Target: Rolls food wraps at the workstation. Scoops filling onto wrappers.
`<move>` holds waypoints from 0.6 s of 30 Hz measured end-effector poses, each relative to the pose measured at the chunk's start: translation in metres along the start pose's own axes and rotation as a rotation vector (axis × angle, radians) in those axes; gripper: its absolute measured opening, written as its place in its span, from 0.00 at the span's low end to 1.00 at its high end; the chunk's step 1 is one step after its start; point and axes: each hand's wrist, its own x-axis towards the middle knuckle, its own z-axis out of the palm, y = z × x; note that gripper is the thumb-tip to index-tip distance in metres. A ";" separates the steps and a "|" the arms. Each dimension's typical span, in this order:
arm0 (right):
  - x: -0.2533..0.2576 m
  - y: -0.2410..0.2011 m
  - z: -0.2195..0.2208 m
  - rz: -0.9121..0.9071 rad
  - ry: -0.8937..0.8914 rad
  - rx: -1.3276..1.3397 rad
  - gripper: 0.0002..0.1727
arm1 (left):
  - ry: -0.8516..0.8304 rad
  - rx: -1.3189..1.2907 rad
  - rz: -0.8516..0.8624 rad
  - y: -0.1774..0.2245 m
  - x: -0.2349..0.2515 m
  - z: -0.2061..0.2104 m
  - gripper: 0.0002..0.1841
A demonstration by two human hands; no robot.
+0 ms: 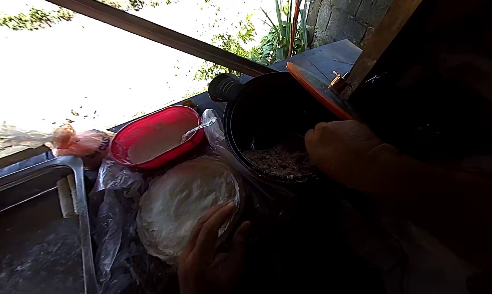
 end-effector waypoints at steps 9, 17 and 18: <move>-0.070 0.051 0.013 -0.233 0.667 0.161 0.14 | -0.081 -0.093 0.015 0.007 0.001 0.025 0.18; -0.082 0.053 0.025 -0.307 0.697 0.267 0.17 | -0.011 0.006 -0.024 -0.026 -0.018 -0.019 0.19; -0.081 0.053 0.027 -0.311 0.688 0.238 0.17 | 0.001 0.026 -0.029 -0.029 -0.021 -0.023 0.19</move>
